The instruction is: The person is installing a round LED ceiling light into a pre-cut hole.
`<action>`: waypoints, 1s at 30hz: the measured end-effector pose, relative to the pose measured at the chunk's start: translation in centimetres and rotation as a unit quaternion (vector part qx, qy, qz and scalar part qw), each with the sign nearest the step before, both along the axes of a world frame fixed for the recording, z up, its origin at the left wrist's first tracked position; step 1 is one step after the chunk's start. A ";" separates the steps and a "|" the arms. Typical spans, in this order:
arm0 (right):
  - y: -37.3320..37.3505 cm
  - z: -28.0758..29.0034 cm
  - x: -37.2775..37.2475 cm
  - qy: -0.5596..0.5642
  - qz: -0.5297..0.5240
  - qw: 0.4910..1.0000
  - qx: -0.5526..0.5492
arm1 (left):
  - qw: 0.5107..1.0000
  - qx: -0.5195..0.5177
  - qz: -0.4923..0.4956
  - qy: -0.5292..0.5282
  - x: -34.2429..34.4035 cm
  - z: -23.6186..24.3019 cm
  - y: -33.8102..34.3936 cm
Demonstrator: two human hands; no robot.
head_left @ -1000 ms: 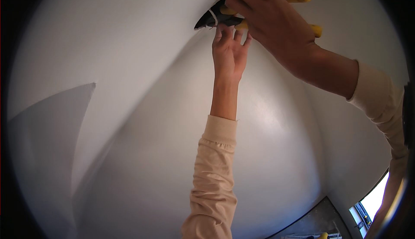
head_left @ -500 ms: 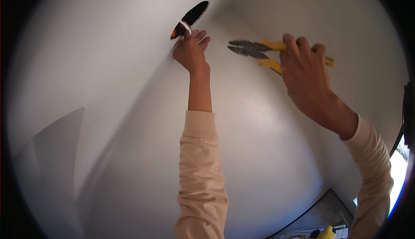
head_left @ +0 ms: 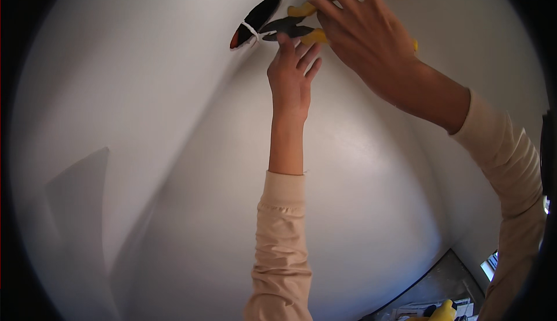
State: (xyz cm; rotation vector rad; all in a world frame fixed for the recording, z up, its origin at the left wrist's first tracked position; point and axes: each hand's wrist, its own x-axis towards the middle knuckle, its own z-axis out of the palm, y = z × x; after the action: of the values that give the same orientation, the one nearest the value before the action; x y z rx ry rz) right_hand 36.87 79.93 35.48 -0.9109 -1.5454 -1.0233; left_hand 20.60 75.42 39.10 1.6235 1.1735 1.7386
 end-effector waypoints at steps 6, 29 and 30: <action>2.0 4.3 -4.1 -0.027 -0.049 0.998 0.005 | 0.996 0.080 -0.006 -0.025 -1.2 3.6 1.4; 0.0 6.4 -2.4 -0.108 -0.085 0.990 -0.037 | 0.995 0.083 -0.014 -0.051 -1.3 4.3 0.9; 0.1 6.3 -2.3 -0.106 -0.086 0.990 -0.037 | 0.995 0.081 -0.016 -0.057 -1.4 4.4 1.0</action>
State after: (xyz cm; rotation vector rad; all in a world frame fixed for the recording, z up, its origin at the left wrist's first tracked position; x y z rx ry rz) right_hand 34.59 80.06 41.81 -1.0268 -1.7136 -1.2248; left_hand 19.19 76.44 43.47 1.6011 0.9711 1.9219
